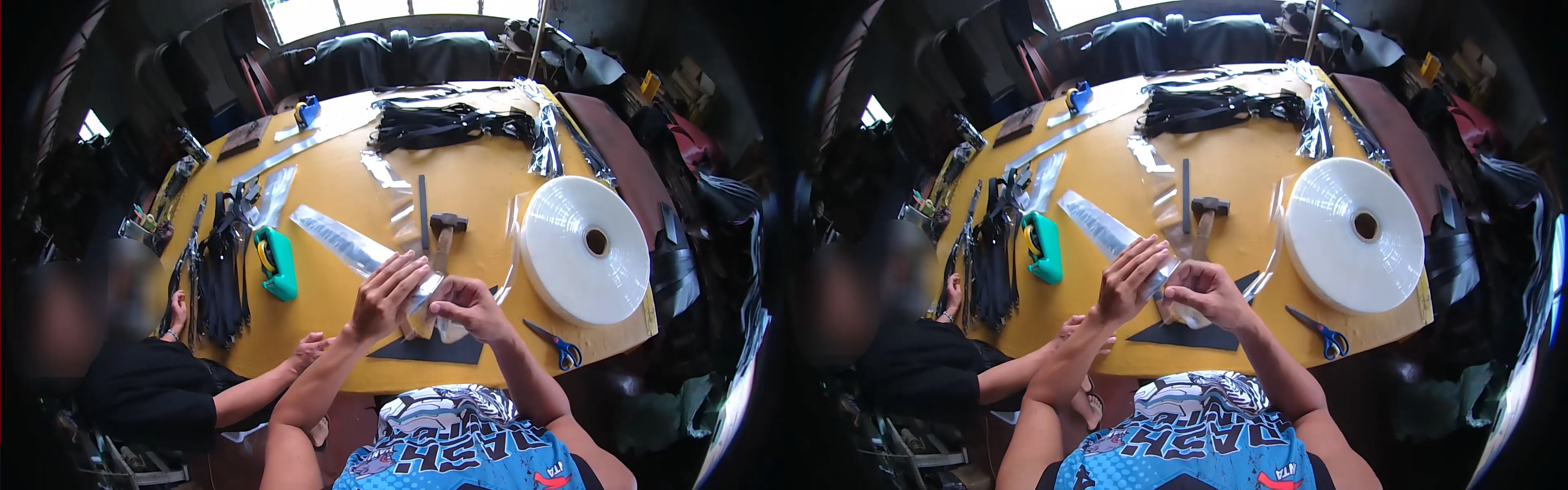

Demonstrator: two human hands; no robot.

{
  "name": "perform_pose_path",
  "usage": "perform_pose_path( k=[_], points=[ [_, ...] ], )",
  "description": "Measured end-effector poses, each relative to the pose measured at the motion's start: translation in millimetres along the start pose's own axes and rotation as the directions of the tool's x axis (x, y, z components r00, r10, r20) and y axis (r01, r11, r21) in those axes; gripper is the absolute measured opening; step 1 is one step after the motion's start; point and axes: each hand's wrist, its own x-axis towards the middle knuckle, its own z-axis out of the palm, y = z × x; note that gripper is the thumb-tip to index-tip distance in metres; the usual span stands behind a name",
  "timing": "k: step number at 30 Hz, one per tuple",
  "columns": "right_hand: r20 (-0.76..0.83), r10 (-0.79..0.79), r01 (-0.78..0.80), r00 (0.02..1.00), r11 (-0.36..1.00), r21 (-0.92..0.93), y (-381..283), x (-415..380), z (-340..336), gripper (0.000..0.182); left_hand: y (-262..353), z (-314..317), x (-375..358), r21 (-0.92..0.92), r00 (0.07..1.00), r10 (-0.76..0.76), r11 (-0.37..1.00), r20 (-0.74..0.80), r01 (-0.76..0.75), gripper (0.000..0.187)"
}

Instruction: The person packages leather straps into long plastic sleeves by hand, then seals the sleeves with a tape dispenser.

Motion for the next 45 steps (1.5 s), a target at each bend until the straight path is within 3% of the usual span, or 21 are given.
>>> perform_pose_path(
  k=[4, 8, 10, 11, 13, 14, 15, 16, 18, 21, 23, 28, 34, 36, 37, 38, 41, 45],
  points=[
    [0.085, -0.243, 0.249, 0.966, 0.966, -0.067, -56.9, 27.4, 17.0, 0.012, 2.8, -39.6, 38.9, 0.050, 0.999, 0.030, 0.998, -0.036, -0.028, 0.037],
    [0.153, -0.331, 0.362, 0.931, 0.889, -0.280, -132.3, 58.3, 50.6, 0.016, 6.2, -102.2, 102.6, 0.064, 0.960, -0.101, 0.990, -0.263, 0.122, 0.024],
    [0.187, -0.367, 0.410, 0.911, 0.851, -0.327, -167.3, 69.5, 70.0, 0.016, -3.0, -126.8, 127.8, -0.059, 0.925, -0.200, 0.980, -0.324, 0.192, 0.023],
    [0.226, -0.456, 0.500, 0.861, 0.841, -0.208, -168.9, 82.6, 74.1, 0.016, 0.3, -140.2, 141.3, -0.104, 0.922, -0.173, 0.984, -0.346, 0.146, 0.024],
    [0.247, -0.461, 0.497, 0.852, 0.861, -0.107, -183.4, 89.9, 89.8, 0.014, 5.0, -158.5, 159.0, -0.236, 0.912, -0.161, 0.969, -0.378, 0.073, 0.026],
    [0.269, -0.457, 0.497, 0.848, 0.862, -0.100, -188.4, 92.4, 95.2, 0.013, 9.0, -168.3, 164.7, -0.216, 0.910, -0.142, 0.975, -0.391, 0.060, 0.026],
    [0.291, -0.462, 0.500, 0.838, 0.863, -0.071, -191.5, 92.7, 102.0, 0.012, 14.4, -177.5, 169.7, -0.304, 0.907, -0.203, 0.949, -0.368, 0.088, 0.027],
    [0.290, -0.429, 0.469, 0.855, 0.879, -0.082, -195.4, 90.0, 108.7, 0.012, 17.6, -184.9, 173.4, -0.393, 0.904, -0.265, 0.911, -0.336, 0.121, 0.027],
    [0.317, -0.448, 0.499, 0.836, 0.860, -0.101, -191.3, 91.8, 116.8, 0.013, 12.2, -190.7, 174.9, -0.402, 0.912, -0.255, 0.909, -0.321, 0.113, 0.029],
    [0.288, -0.365, 0.418, 0.885, 0.896, -0.149, -175.5, 89.7, 118.8, 0.016, 10.2, -191.9, 174.9, -0.438, 0.909, -0.260, 0.893, -0.327, 0.098, 0.028],
    [0.273, -0.312, 0.365, 0.910, 0.915, -0.172, -161.2, 88.5, 116.7, 0.016, 6.9, -192.0, 174.1, -0.574, 0.890, -0.341, 0.811, -0.303, 0.115, 0.027],
    [0.227, -0.327, 0.378, 0.917, 0.894, -0.241, -107.0, 104.7, 98.5, 0.022, -24.2, -197.4, 175.8, -0.578, 0.874, -0.377, 0.804, -0.308, 0.143, 0.026],
    [0.138, -0.120, 0.156, 0.983, 0.945, -0.287, -35.1, 139.8, 54.0, 0.026, -46.2, -190.7, 171.9, -0.694, 0.811, -0.514, 0.692, -0.280, 0.199, 0.025],
    [0.104, -0.064, 0.088, 0.993, 0.964, -0.249, -16.3, 148.6, 42.1, 0.027, -59.7, -177.0, 164.0, -0.781, 0.819, -0.515, 0.609, -0.255, 0.139, 0.025],
    [0.102, -0.059, 0.085, 0.993, 0.960, -0.267, -6.7, 154.4, 34.6, 0.028, -70.7, -170.8, 158.4, -0.725, 0.806, -0.551, 0.644, -0.217, 0.245, 0.026],
    [0.102, -0.055, 0.082, 0.993, 0.955, -0.284, -1.4, 157.4, 30.4, 0.029, -76.8, -164.5, 154.0, -0.732, 0.803, -0.561, 0.631, -0.202, 0.257, 0.026],
    [0.082, -0.026, 0.050, 0.996, 0.951, -0.304, 13.5, 164.0, 17.3, 0.031, -95.3, -156.5, 144.3, -0.842, 0.814, -0.569, 0.492, -0.118, 0.222, 0.031],
    [0.092, 0.001, 0.027, 0.996, 0.951, -0.308, 23.0, 169.1, 11.7, 0.032, -83.3, -172.6, 160.1, -0.795, 0.863, -0.504, 0.538, -0.036, 0.281, 0.041]
  ],
)
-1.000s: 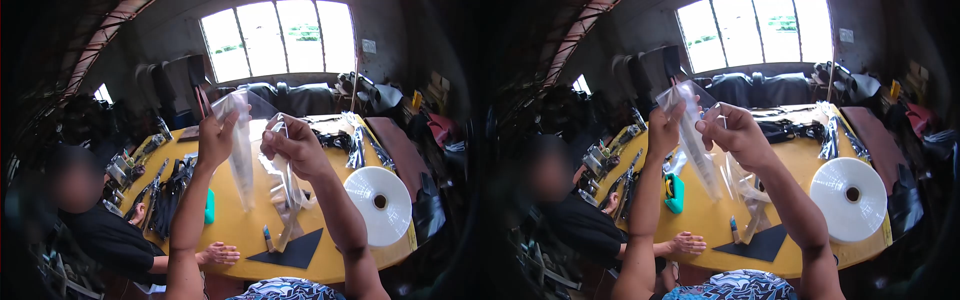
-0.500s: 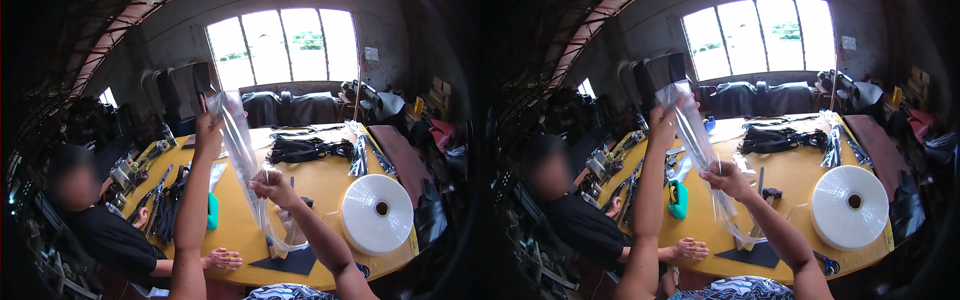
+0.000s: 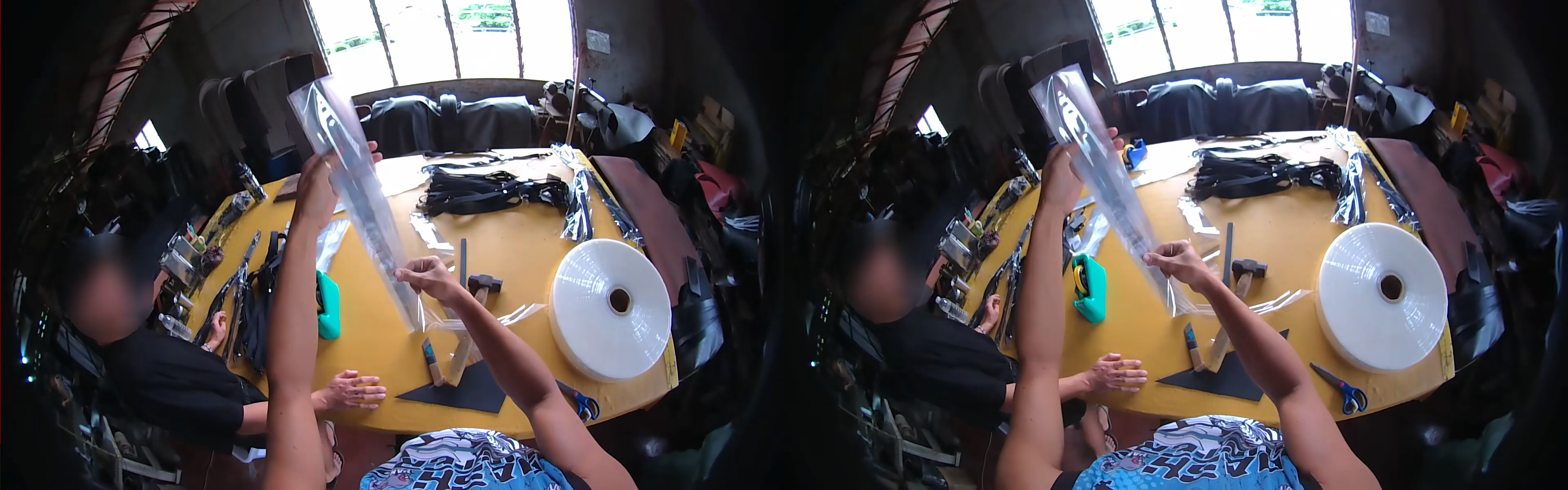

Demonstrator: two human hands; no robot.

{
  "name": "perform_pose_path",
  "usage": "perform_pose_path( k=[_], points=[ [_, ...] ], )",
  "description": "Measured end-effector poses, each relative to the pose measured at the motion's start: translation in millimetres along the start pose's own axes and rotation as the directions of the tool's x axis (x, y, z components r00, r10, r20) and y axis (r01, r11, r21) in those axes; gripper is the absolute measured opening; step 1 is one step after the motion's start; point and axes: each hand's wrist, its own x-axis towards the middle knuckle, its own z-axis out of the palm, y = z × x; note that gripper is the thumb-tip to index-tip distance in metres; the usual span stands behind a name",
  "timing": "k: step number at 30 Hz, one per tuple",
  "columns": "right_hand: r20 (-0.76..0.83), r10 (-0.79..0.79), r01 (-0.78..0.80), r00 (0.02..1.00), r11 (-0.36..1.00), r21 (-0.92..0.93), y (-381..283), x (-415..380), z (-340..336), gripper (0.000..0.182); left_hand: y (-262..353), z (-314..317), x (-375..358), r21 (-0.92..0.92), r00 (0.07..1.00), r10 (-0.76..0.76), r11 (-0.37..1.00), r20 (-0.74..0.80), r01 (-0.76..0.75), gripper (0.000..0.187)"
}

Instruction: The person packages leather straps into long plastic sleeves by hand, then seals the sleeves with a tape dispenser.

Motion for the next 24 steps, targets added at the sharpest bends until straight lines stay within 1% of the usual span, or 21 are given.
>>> perform_pose_path(
  k=[1, 3, 4, 5, 7, 8, 9, 10, 12, 13, 14, 15, 17, 18, 20, 21, 23, 24],
  points=[
    [-0.002, -0.002, 0.001, 1.000, 1.000, -0.007, -0.8, 0.2, 1.3, 0.032, 0.6, 2.1, 1.7, -0.001, 1.000, -0.012, 1.000, -0.004, 0.012, 0.041],
    [-0.009, 0.011, -0.011, 1.000, 0.999, 0.030, 4.4, 0.3, 4.5, 0.032, -2.8, 4.8, 3.4, -0.126, 0.999, -0.023, 0.992, 0.047, 0.029, 0.043],
    [-0.038, 0.029, -0.026, 0.999, 0.998, 0.064, 7.3, 0.4, 5.4, 0.031, -12.0, 3.2, 5.3, -0.127, 1.000, -0.009, 0.992, 0.029, 0.013, 0.052],
    [-0.068, 0.045, -0.038, 0.997, 0.995, 0.096, 11.1, 0.5, 5.7, 0.031, -20.2, 3.0, 3.2, -0.129, 0.999, -0.016, 0.992, 0.029, 0.020, 0.052],
    [-0.093, 0.059, -0.051, 0.994, 0.995, 0.088, 22.2, -0.5, 5.9, 0.031, -38.1, 4.4, -7.2, -0.320, 0.997, -0.069, 0.945, 0.020, 0.072, 0.071],
    [-0.119, 0.077, -0.064, 0.990, 0.991, 0.116, 31.5, -0.4, 5.1, 0.032, -50.4, 7.2, -17.0, -0.234, 0.999, -0.035, 0.971, 0.007, 0.036, 0.086],
    [-0.145, 0.095, -0.075, 0.985, 0.987, 0.143, 40.1, -0.8, 3.7, 0.034, -76.3, 5.4, -25.1, -0.210, 0.999, -0.002, 0.978, -0.042, -0.007, 0.091],
    [-0.148, 0.101, -0.079, 0.984, 0.986, 0.145, 47.9, -2.0, 1.5, 0.034, -98.5, 6.1, -41.1, -0.206, 0.998, -0.043, 0.978, -0.040, 0.034, 0.086],
    [-0.190, 0.178, -0.167, 0.965, 0.983, 0.071, 62.6, -4.1, -1.3, 0.037, -140.1, 6.8, -72.3, -0.045, 0.996, -0.065, 0.997, -0.060, 0.062, 0.075],
    [-0.189, 0.180, -0.169, 0.965, 0.983, 0.071, 68.7, -4.2, -1.4, 0.037, -151.4, 13.7, -86.5, 0.075, 0.993, -0.069, 0.994, -0.100, 0.077, 0.056],
    [-0.179, 0.199, -0.188, 0.963, 0.979, 0.081, 75.6, -5.9, -0.4, 0.038, -173.1, 12.7, -97.2, 0.090, 0.987, -0.114, 0.988, -0.117, 0.125, 0.039],
    [-0.168, 0.221, -0.208, 0.961, 0.974, 0.090, 82.3, -8.3, 0.7, 0.040, -182.6, 16.8, -106.4, 0.098, 0.985, -0.119, 0.986, -0.126, 0.132, 0.029],
    [-0.178, 0.236, -0.222, 0.955, 0.970, 0.097, 95.6, -10.0, 1.7, 0.041, -191.4, 20.4, -119.4, 0.111, 0.974, -0.186, 0.973, -0.129, 0.200, 0.029],
    [-0.183, 0.272, -0.263, 0.945, 0.962, 0.075, 102.6, -10.6, 1.5, 0.043, -192.6, 22.7, -122.7, 0.106, 0.974, -0.189, 0.974, -0.128, 0.203, 0.029],
    [-0.200, 0.333, -0.332, 0.922, 0.942, 0.039, 112.6, -14.4, 1.7, 0.047, -193.5, 27.2, -127.1, 0.200, 0.980, -0.128, 0.967, -0.151, 0.157, 0.030],
    [-0.205, 0.336, -0.335, 0.919, 0.941, 0.040, 116.0, -15.8, 3.0, 0.047, -195.1, 27.3, -127.2, 0.195, 0.980, -0.132, 0.968, -0.147, 0.160, 0.030],
    [-0.203, 0.357, -0.352, 0.912, 0.934, 0.063, 124.9, -16.2, 4.9, 0.047, -196.7, 24.5, -126.9, 0.331, 0.979, -0.084, 0.933, -0.186, 0.143, 0.033],
    [-0.201, 0.356, -0.359, 0.913, 0.933, 0.019, 129.7, -15.4, 4.6, 0.045, -192.7, 25.8, -126.9, 0.384, 0.977, -0.058, 0.913, -0.204, 0.135, 0.034]
  ],
)
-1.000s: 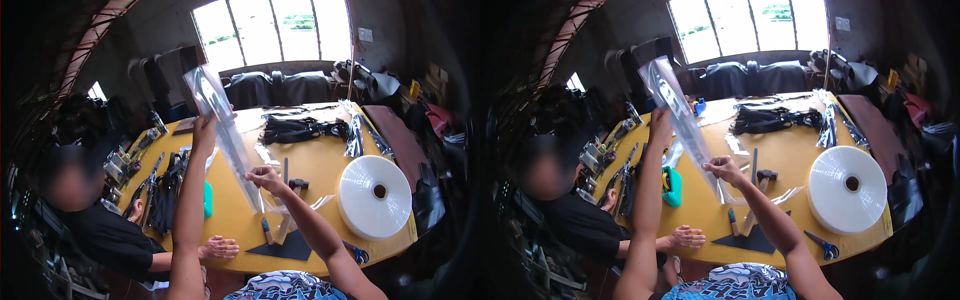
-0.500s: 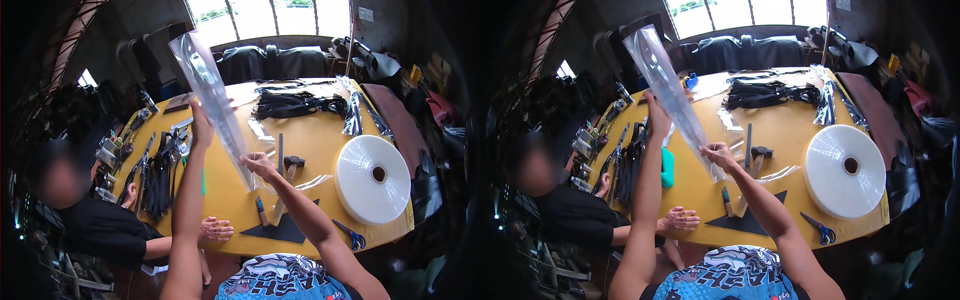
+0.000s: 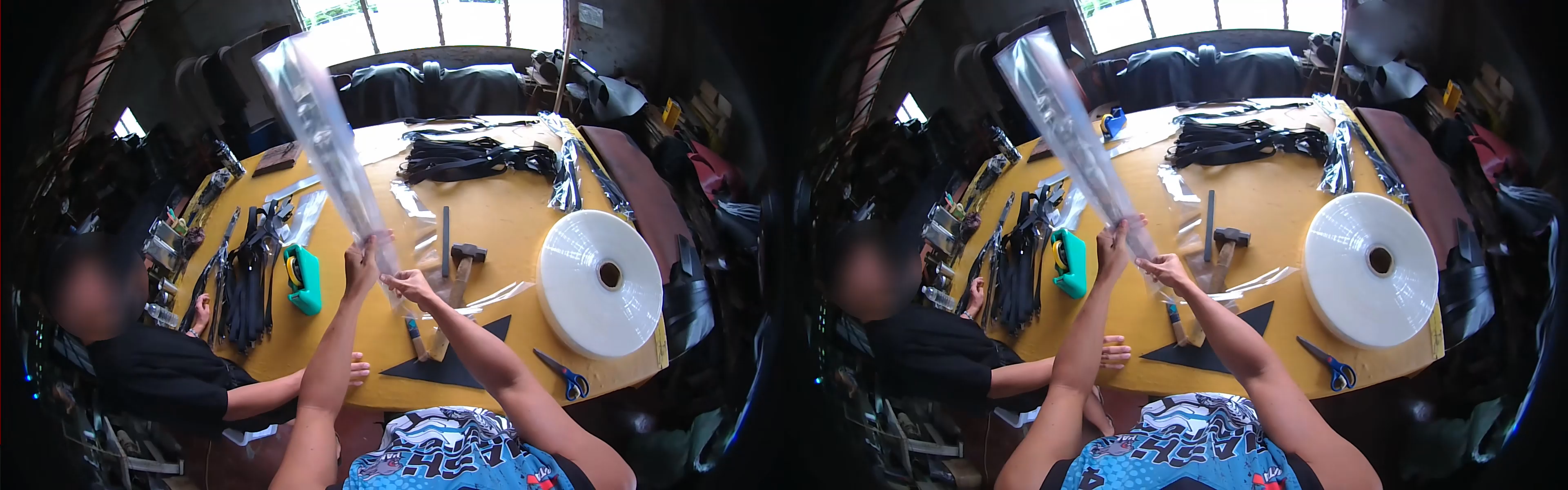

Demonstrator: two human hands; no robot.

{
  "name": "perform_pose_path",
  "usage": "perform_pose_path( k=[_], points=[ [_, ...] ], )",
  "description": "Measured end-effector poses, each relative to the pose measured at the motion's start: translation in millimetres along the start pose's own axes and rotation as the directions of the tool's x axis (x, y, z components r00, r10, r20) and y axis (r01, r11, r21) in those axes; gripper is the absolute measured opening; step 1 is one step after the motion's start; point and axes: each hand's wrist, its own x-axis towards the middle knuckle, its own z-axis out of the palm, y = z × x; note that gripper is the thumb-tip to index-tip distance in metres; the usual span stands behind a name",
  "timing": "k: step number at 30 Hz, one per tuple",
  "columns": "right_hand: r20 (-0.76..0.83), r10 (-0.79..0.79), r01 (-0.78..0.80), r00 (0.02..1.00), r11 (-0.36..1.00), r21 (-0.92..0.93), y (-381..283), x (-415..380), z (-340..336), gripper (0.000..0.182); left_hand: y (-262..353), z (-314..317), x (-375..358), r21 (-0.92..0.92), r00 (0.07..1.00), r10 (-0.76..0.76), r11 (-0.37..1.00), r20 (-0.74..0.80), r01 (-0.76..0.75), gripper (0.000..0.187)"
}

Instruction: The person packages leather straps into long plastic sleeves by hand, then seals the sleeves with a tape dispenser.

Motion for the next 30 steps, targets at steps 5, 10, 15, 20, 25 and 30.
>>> perform_pose_path(
  k=[5, 10, 15, 20, 25, 30],
  points=[
    [0.004, -0.133, 0.132, 0.991, 0.983, -0.129, -13.9, -19.8, -13.5, 0.043, -10.8, -10.7, 15.4, -0.138, 0.990, -0.048, 0.990, -0.129, 0.030, 0.031],
    [0.157, -0.539, 0.554, 0.827, 0.830, -0.069, -70.7, -63.5, -33.6, 0.031, 13.4, -33.1, 45.5, -0.401, 0.977, -0.122, 0.915, -0.176, 0.042, 0.027],
    [0.233, -0.391, 0.360, 0.891, 0.919, 0.162, -106.4, -95.7, -41.5, 0.056, 100.1, -33.4, 61.4, -0.414, 0.977, -0.041, 0.909, -0.211, -0.051, 0.029],
    [0.304, -0.315, 0.398, 0.899, 0.878, -0.267, -85.3, -98.8, -40.9, 0.037, 161.4, -43.2, 69.9, -0.431, 0.981, 0.039, 0.895, -0.189, -0.118, 0.033],
    [-0.039, -0.460, 0.165, 0.887, 0.394, -0.904, -118.3, -80.7, -61.9, 0.017, 189.7, -59.6, 69.0, -0.342, 0.963, 0.120, 0.918, -0.242, -0.201, 0.033],
    [-0.319, -0.945, 0.307, 0.066, 0.324, -0.895, -245.9, -136.5, -107.6, 0.012, 199.7, -54.2, 66.3, -0.370, 0.933, 0.105, 0.898, -0.343, -0.237, 0.034]
  ],
)
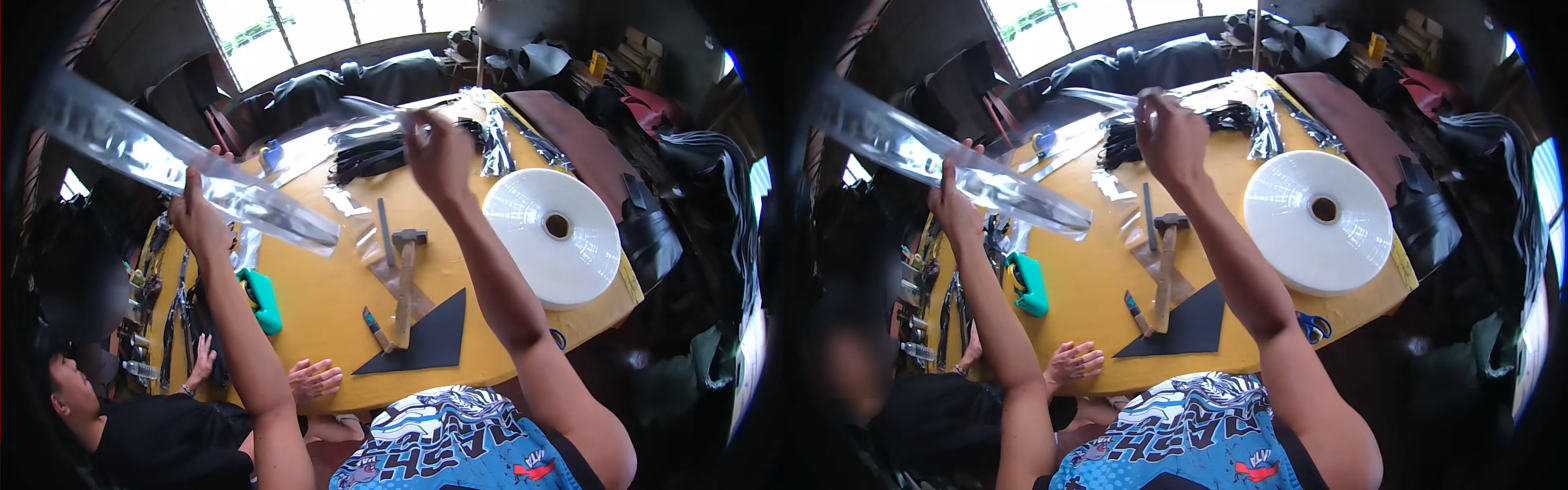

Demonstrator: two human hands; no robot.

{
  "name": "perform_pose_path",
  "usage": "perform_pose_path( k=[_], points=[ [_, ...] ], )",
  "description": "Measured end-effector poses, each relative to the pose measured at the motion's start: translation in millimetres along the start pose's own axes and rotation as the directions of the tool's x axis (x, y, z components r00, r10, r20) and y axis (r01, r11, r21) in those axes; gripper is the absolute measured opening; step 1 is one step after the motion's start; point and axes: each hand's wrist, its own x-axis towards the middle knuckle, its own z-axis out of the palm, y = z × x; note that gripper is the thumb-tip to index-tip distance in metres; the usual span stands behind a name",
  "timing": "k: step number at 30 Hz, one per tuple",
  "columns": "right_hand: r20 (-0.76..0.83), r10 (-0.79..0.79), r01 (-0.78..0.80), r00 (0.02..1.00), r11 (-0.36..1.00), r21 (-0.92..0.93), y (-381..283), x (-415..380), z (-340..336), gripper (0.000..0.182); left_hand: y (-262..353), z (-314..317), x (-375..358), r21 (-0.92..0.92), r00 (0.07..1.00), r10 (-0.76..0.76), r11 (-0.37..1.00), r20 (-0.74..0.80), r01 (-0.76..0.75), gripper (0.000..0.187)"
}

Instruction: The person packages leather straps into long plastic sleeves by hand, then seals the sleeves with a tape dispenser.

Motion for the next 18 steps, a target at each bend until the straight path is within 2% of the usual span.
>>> perform_pose_path(
  k=[1, 3, 4, 5, 6, 7, 8, 9, 11, 12, 13, 15, 17, 18],
  points=[
    [-0.142, -0.015, 0.038, 0.990, 0.986, 0.160, -15.5, 7.0, -24.1, 0.013, -1.3, 0.6, 0.7, 0.002, 1.000, 0.008, 1.000, -0.011, -0.008, 0.034],
    [-0.241, -0.192, 0.220, 0.951, 0.971, 0.098, -41.7, -22.3, -75.7, 0.025, -1.9, 9.5, 0.4, 0.017, 0.996, 0.023, 1.000, -0.088, -0.022, 0.034],
    [-0.242, -0.130, 0.154, 0.962, 0.985, 0.080, -59.2, -52.0, -93.0, 0.028, -3.2, 11.9, 1.0, -0.005, 0.995, 0.003, 1.000, -0.098, -0.004, 0.035],
    [-0.121, -0.154, 0.164, 0.981, 0.984, 0.077, -55.4, -91.0, -105.4, 0.028, -5.5, 11.8, 2.7, -0.029, 0.994, -0.018, 0.999, -0.110, 0.015, 0.036],
    [0.086, 0.003, -0.012, 0.996, 0.994, 0.109, -62.1, -127.0, -115.5, 0.028, -13.1, -0.6, 7.8, -0.039, 1.000, -0.025, 0.999, -0.015, 0.024, 0.045],
    [0.379, 0.186, -0.248, 0.907, 0.961, 0.123, -49.3, -179.9, -117.7, 0.027, -7.6, 5.6, 1.0, -0.049, 0.999, -0.044, 0.998, -0.018, 0.043, 0.047],
    [0.673, 0.258, -0.384, 0.693, 0.923, 0.042, -36.7, -217.1, -128.7, 0.022, -11.4, 7.2, 0.5, -0.060, 0.999, -0.046, 0.997, 0.004, 0.047, 0.047],
    [0.876, 0.294, -0.490, 0.382, 0.868, -0.078, -30.6, -248.8, -143.0, 0.020, -15.0, 7.3, 0.9, -0.059, 0.998, -0.054, 0.997, 0.030, 0.056, 0.047],
    [0.911, 0.346, -0.540, 0.222, 0.822, -0.181, -23.9, -286.1, -163.7, 0.022, -27.6, 9.8, 0.9, -0.110, 0.989, -0.101, 0.987, 0.108, 0.113, 0.047],
    [0.892, 0.359, -0.619, 0.276, 0.776, -0.121, -20.2, -284.8, -167.1, 0.024, -27.2, 22.4, -5.3, -0.119, 0.994, -0.074, 0.989, 0.081, 0.084, 0.040],
    [0.867, 0.381, -0.696, 0.322, 0.716, -0.057, -21.9, -282.0, -167.8, 0.026, -32.3, 24.7, -5.0, -0.127, 0.988, -0.118, 0.983, 0.104, 0.130, 0.040],
    [0.777, 0.449, -0.689, 0.441, 0.724, -0.027, -21.8, -246.0, -155.2, 0.022, -38.6, 35.1, -13.3, -0.149, 0.980, -0.124, 0.978, 0.157, 0.148, 0.037],
    [0.648, 0.390, -0.607, 0.654, 0.782, 0.142, -14.3, -214.2, -131.8, 0.018, -46.4, 43.5, -21.1, -0.144, 0.968, -0.158, 0.972, 0.195, 0.187, 0.033],
    [0.577, 0.330, -0.530, 0.747, 0.819, 0.218, -20.4, -190.4, -121.8, 0.016, -45.1, 50.6, -28.0, -0.138, 0.969, -0.128, 0.978, 0.211, 0.160, 0.031]
  ],
)
